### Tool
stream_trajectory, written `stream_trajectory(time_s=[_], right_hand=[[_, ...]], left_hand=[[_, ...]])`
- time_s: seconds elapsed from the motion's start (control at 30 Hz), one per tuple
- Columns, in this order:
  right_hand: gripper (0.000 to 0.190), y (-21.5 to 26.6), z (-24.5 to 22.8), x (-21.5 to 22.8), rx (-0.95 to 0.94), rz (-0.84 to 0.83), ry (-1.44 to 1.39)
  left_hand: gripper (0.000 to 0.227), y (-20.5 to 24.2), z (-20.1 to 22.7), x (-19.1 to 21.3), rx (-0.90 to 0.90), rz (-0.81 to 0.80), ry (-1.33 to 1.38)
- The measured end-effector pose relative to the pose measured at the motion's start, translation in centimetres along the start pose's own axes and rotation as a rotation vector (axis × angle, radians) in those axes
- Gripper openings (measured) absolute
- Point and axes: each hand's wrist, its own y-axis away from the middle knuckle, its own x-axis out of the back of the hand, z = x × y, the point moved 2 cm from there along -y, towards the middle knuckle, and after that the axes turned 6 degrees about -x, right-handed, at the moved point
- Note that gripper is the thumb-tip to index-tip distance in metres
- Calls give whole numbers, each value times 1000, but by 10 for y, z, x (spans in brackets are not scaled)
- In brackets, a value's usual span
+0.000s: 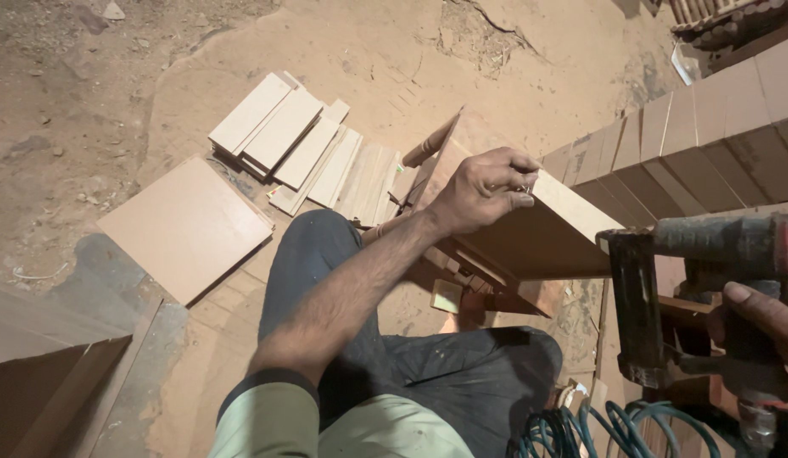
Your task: The person assembles a small wooden box by hand, aligning pre-cut panels and securing them with a pneumatic nail gun. The person applies glue to edges, positions panels, and fastens joints, then inspects the assembled box.
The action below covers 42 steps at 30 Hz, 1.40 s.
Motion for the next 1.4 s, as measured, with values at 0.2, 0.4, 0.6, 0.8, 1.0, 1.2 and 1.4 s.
stream_trajectory(time_s=[0.2,0.4,0.6,0.8,1.0,1.2,1.4], right_hand=[[42,6,-8,5,180,48,-4],[41,6,-7,4,201,74,2],[44,12,-6,3,89,97,-26],[39,20,-27,-6,170,56,-10],[43,23,-34,-7,143,47,-84],[38,38,-60,-14,148,76,3],[49,55,-129,-19,172,-25,-191]], left_hand=[[24,-4,-29,11,256,-42,240],[22,-21,-73,11,501,-74,474],[22,-20,-91,11,630,-71,617],[24,-24,-81,13,573,-88,504],[50,-4,-41,5,304,-57,355],[85,1,-32,-4,198,17,418],[87,7,-34,-9,239,62,496]])
